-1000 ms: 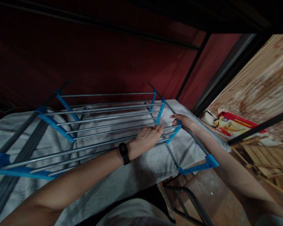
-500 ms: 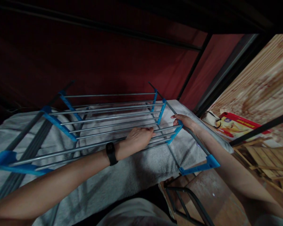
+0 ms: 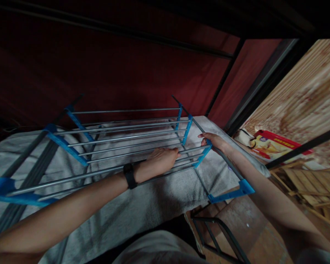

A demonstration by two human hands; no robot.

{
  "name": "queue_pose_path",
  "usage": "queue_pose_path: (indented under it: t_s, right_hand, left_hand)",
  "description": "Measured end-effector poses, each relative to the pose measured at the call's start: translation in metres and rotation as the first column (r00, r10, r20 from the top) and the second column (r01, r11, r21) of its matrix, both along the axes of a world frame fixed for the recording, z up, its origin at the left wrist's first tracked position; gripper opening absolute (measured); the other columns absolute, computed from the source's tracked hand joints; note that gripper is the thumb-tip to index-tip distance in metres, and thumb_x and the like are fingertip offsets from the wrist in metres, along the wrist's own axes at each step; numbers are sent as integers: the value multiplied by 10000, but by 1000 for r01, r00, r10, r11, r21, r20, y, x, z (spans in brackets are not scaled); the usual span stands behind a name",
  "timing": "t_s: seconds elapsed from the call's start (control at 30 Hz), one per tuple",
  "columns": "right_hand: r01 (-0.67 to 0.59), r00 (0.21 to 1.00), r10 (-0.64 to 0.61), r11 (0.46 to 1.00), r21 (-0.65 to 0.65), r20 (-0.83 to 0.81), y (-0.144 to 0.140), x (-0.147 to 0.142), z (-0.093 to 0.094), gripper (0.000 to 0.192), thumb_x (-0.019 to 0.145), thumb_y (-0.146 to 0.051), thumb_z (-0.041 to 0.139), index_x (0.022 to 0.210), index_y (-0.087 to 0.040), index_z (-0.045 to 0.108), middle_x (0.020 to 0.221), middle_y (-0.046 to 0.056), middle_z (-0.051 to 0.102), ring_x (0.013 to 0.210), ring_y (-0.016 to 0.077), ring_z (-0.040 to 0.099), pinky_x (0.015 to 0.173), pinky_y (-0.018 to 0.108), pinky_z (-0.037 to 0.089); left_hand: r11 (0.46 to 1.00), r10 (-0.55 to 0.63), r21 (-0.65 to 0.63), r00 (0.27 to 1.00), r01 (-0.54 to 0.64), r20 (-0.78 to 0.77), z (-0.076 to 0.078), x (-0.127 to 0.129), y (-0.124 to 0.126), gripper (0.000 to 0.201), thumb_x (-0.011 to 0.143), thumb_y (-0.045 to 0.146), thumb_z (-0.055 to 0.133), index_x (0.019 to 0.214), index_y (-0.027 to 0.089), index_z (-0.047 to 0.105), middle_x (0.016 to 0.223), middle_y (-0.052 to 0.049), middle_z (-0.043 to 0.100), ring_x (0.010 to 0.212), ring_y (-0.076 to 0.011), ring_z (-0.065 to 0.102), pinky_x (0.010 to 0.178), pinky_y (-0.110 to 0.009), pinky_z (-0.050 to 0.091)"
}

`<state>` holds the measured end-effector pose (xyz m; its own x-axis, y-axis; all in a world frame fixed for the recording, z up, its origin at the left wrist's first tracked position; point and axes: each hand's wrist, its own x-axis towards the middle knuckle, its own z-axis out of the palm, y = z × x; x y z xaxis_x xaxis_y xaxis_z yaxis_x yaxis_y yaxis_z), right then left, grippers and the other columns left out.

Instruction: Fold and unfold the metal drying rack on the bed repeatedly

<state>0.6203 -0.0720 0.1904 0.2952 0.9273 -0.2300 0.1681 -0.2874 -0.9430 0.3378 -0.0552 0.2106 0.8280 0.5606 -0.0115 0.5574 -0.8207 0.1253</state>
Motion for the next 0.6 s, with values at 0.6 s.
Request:
queue_pose_path:
  t_s: [0.6]
  right_hand:
    - [-14, 998, 17, 999, -47, 62, 2, 15, -12, 257, 858, -386, 551, 992, -207, 677, 746, 124, 667, 604, 192, 601, 532, 295, 443]
  left_hand:
    - [999, -43, 30, 996, 41, 74, -5, -34, -3, 320, 999, 386, 376, 1064, 150, 583, 988, -111, 717, 902, -251, 694, 725, -338, 515]
